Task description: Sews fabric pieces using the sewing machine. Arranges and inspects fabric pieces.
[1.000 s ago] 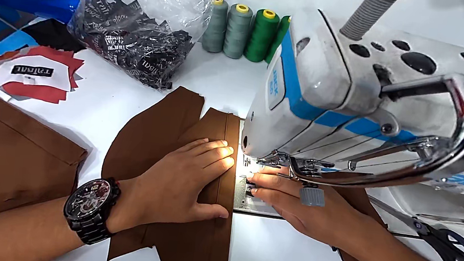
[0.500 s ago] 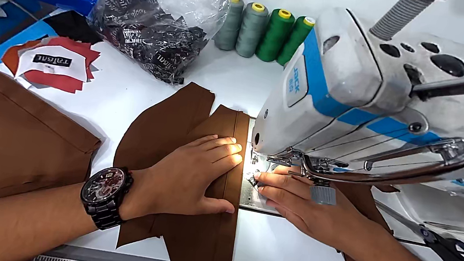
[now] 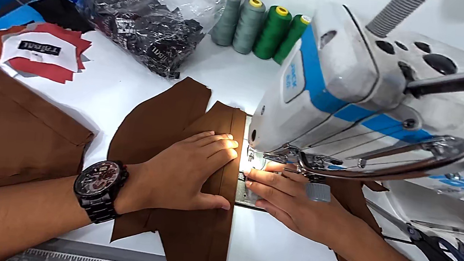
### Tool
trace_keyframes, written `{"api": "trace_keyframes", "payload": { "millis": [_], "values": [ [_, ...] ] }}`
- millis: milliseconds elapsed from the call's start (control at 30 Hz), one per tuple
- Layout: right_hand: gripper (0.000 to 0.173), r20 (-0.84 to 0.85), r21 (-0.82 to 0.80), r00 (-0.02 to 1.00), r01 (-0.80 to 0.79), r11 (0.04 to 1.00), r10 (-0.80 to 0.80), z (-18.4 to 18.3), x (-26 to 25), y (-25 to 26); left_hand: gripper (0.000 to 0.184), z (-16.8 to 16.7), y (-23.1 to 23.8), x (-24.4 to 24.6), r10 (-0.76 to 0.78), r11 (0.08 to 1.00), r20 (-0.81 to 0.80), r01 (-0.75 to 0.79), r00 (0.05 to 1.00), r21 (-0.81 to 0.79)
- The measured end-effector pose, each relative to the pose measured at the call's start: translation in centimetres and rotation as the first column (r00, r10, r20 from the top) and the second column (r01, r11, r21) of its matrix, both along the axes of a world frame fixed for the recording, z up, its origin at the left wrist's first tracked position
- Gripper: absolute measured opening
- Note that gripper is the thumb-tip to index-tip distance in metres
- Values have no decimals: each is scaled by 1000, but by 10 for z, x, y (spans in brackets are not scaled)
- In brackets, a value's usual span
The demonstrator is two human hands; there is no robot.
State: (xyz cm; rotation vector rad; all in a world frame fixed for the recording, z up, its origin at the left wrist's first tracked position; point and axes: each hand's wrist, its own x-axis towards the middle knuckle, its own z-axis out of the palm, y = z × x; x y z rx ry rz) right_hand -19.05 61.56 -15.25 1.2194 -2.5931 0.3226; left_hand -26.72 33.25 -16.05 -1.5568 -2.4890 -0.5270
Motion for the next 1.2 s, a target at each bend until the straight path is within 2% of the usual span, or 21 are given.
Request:
{"api": "trace_keyframes", "payload": {
  "millis": [200,300,367,467,567,700,1200],
  "values": [
    [31,-54,-65,997,49,997,-53,3,5,6,80,1,0,-1,-24,999,22,24,999,-21],
    [32,-37,-59,998,54,997,-56,0,6,7,77,4,0,-1,-49,999,-29,49,998,-5],
    [32,-38,-54,998,53,997,-55,-1,5,8,69,8,0,0,-78,996,-95,81,992,32],
    [30,-52,-86,997,57,995,-61,0,5,11,44,12,-5,2,-119,987,-174,135,978,88],
    [30,-35,-88,998,54,995,-57,0,5,11,31,12,-13,2,-196,972,-149,213,969,104],
    [30,-3,-58,1000,26,998,-27,-1,5,6,29,9,-14,2,-265,957,-122,276,956,86],
    [30,10,-38,1000,5,999,-4,-2,4,4,30,8,-13,2,-270,956,-112,280,956,83]
  ]
}}
